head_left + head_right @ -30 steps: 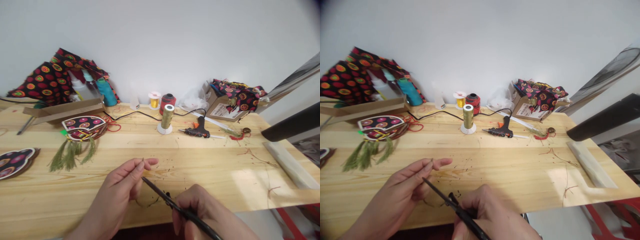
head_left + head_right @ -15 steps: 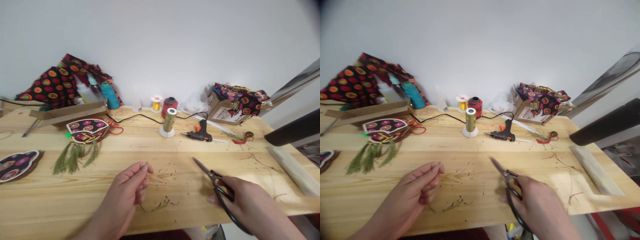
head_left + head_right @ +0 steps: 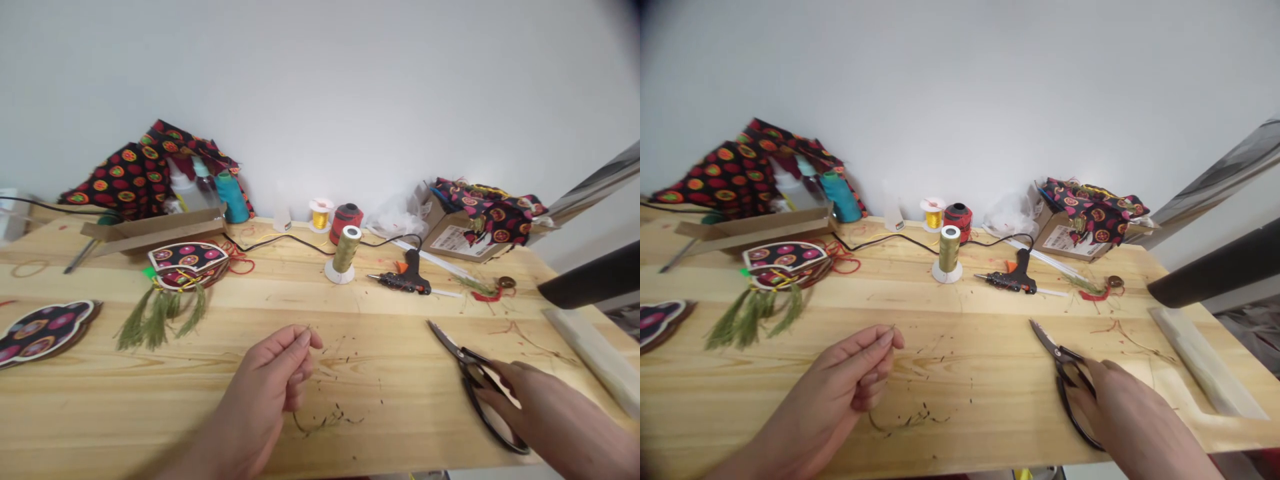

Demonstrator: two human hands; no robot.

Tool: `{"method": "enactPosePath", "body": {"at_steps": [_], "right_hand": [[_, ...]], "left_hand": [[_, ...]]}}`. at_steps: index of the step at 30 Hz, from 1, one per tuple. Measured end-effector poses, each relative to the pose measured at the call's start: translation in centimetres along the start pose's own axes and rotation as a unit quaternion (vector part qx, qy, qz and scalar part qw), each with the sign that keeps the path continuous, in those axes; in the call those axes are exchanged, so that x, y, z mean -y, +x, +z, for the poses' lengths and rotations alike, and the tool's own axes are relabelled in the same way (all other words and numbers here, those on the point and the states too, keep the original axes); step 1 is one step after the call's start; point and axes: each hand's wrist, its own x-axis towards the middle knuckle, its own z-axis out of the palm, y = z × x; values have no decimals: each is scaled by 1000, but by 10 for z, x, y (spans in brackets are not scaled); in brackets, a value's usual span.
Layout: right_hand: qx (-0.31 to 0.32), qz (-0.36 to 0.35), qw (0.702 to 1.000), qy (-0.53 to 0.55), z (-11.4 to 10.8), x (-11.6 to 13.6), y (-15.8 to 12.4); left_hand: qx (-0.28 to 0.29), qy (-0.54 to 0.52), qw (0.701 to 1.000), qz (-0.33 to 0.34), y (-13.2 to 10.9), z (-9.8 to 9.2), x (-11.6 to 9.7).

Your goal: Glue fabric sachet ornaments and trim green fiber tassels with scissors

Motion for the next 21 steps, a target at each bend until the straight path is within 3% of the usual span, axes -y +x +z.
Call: {"method": "enactPosePath", "body": {"at_steps": [2, 3, 4, 8, 10, 13, 18, 21], "right_hand": [[-40, -51, 997, 31, 1, 17, 0], [-67, -112, 989, 77, 1, 31, -1], [-116, -171, 968, 141, 0, 48, -2], [-172, -355, 862, 317, 5, 124, -9], [-181, -387, 841, 331, 9, 150, -12], [-183, -392, 839, 330, 15, 168, -14], [-173, -390, 818, 387, 11, 169, -10], [-137, -387, 806, 426, 3, 164, -6]], "left_hand": [[9, -2, 1000, -4, 0, 2, -1], [14, -7, 1000, -6, 0, 4, -1], [20, -16, 1000, -10, 0, 5, -1], [45, -51, 997, -32, -3, 9, 2], [52, -61, 996, -36, -5, 9, 3], [61, -69, 995, -38, -9, 7, 4], [55, -28, 998, -8, -7, 4, 7], [37, 15, 999, 17, -3, 3, 8]]}}
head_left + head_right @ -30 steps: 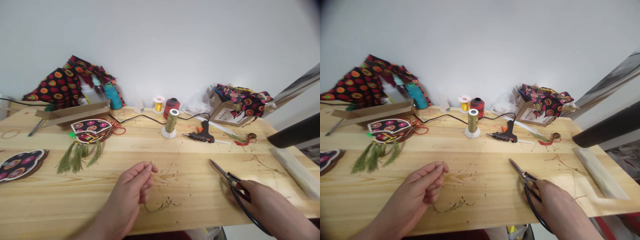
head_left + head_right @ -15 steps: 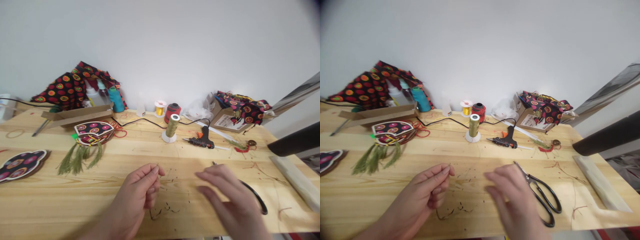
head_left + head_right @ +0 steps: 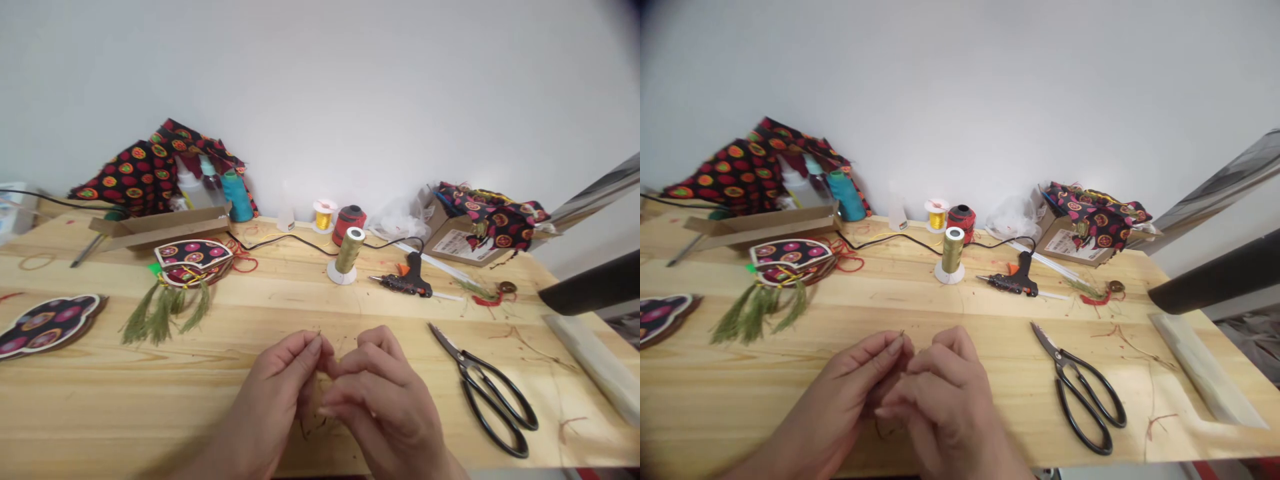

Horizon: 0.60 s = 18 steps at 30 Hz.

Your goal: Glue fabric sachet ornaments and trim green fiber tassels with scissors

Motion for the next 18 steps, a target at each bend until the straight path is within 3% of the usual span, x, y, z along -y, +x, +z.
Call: {"method": "enactPosePath", "body": {"at_steps": [4, 10, 13, 18], "right_hand": [[39, 47, 997, 51, -6, -1, 0], [-45, 170, 982, 72, 3, -8, -1], [-60, 233, 965, 104, 6, -11, 2], [-69, 280, 949, 124, 6, -14, 4]], "left_hand": [[-29, 37, 999, 7, 1, 1, -4], [48, 1, 999, -6, -5, 8, -2], [53, 12, 998, 1, -7, 7, 1], [45, 25, 999, 8, -7, 4, 3]]}}
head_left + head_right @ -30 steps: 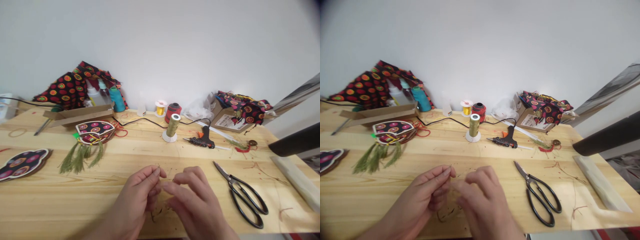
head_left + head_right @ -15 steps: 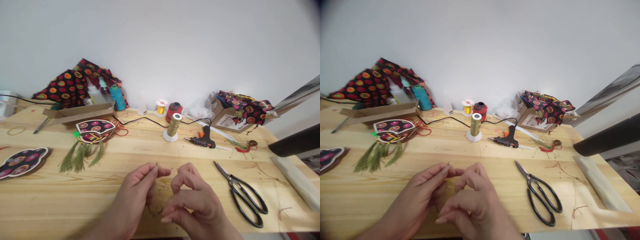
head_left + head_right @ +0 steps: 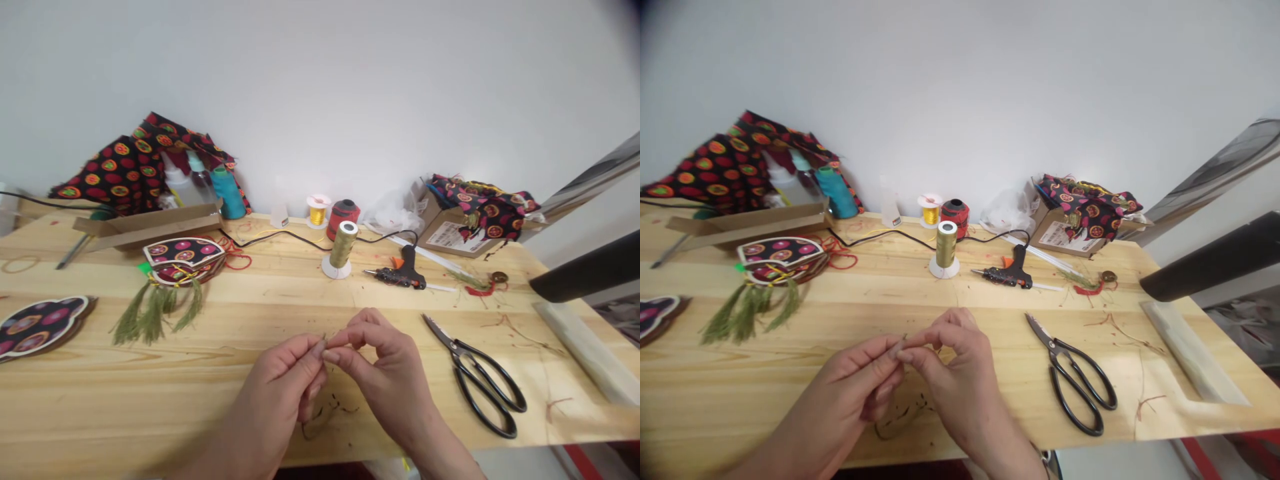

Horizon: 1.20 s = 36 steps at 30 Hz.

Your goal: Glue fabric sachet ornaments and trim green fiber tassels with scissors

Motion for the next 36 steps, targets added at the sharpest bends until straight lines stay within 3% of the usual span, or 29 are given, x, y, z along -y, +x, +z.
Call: {"method": "enactPosePath", "body": {"at_steps": [10, 18, 27, 36], "right_hand": [[-23, 71, 996, 48, -9, -10, -3], [20, 125, 985, 119, -4, -17, -7], [47, 45, 998, -20, -9, -3, 1], [41, 22, 998, -52, -10, -3, 1]], "left_hand": [[-41, -41, 998, -29, 5, 1, 0], [-2, -5, 1000, -12, 4, 0, 3], [27, 55, 998, -7, 2, -1, 4], [36, 99, 994, 3, 1, -1, 0]]}}
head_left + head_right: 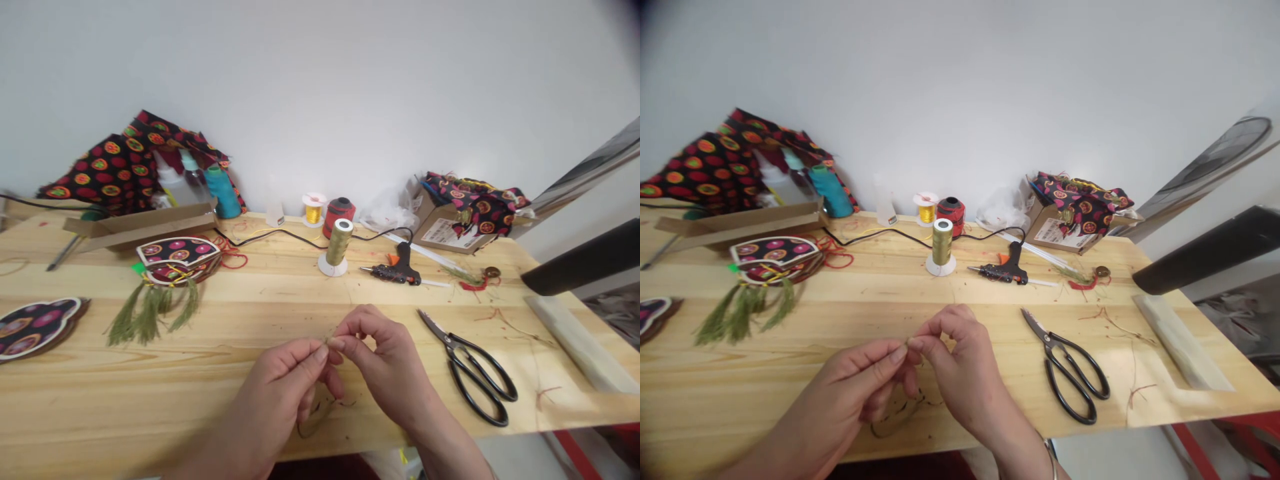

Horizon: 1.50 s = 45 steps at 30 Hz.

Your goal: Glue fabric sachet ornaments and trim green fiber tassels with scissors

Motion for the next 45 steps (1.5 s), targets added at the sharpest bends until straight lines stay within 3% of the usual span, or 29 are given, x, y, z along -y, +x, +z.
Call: {"method": "enactPosePath", "body": {"at_steps": [9, 13, 17, 24, 40, 45], "right_hand": [[-6, 7, 1000, 15, 3, 1, 2], [-3, 67, 994, 82, 3, -3, 4], [39, 153, 965, 211, 2, -9, 3], [102, 220, 903, 354, 5, -7, 4], [106, 210, 909, 345, 4, -3, 6], [84, 188, 922, 327, 4, -4, 6]], "left_hand": [[-2, -18, 1000, -13, -3, 0, 1], [-22, -36, 999, -16, -1, 0, 1], [-19, -36, 999, -17, -2, 0, 0], [-6, -35, 999, -12, -1, 1, -1], [13, 15, 1000, -15, -4, 0, -4], [28, -84, 995, -40, -3, 1, -6]]}}
